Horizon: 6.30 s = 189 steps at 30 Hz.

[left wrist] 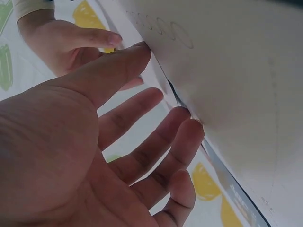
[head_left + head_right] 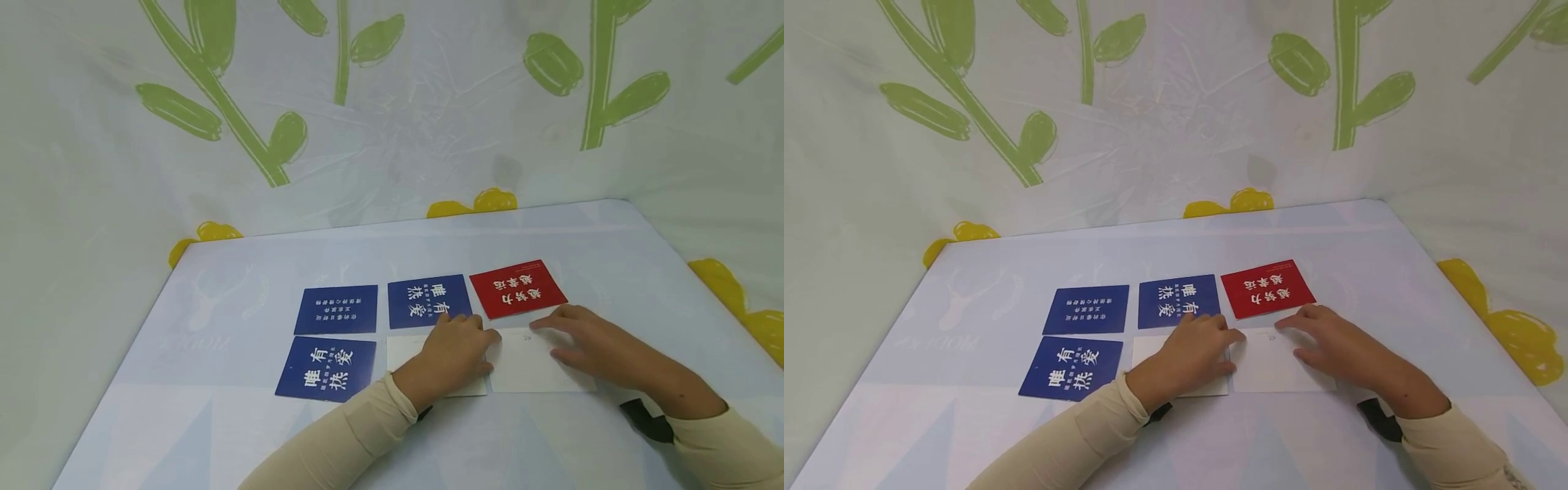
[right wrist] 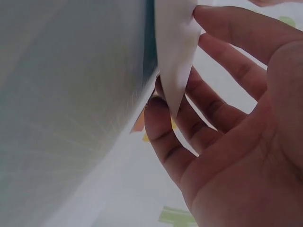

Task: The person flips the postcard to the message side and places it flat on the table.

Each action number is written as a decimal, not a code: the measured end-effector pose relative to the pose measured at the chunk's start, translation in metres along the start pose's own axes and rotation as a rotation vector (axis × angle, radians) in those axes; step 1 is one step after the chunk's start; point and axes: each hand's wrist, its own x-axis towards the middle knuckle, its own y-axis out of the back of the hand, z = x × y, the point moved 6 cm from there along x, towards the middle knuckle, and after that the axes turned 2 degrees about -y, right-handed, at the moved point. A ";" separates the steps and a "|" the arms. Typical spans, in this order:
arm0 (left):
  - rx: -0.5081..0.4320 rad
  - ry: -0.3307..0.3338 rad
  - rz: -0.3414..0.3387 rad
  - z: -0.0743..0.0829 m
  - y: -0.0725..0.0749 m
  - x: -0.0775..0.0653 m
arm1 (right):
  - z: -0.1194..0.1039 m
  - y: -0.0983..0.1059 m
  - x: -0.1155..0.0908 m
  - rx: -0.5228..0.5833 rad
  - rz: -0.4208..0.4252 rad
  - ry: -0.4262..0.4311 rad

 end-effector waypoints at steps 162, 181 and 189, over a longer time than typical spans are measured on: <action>0.060 0.222 -0.050 -0.039 0.009 0.092 | 0.025 0.018 0.073 -0.042 -0.017 -0.070; 0.040 0.240 -0.039 -0.041 0.011 0.094 | 0.026 0.019 0.075 -0.012 -0.008 -0.083; 0.028 0.250 -0.034 -0.041 0.011 0.092 | 0.027 0.019 0.076 0.009 0.001 -0.079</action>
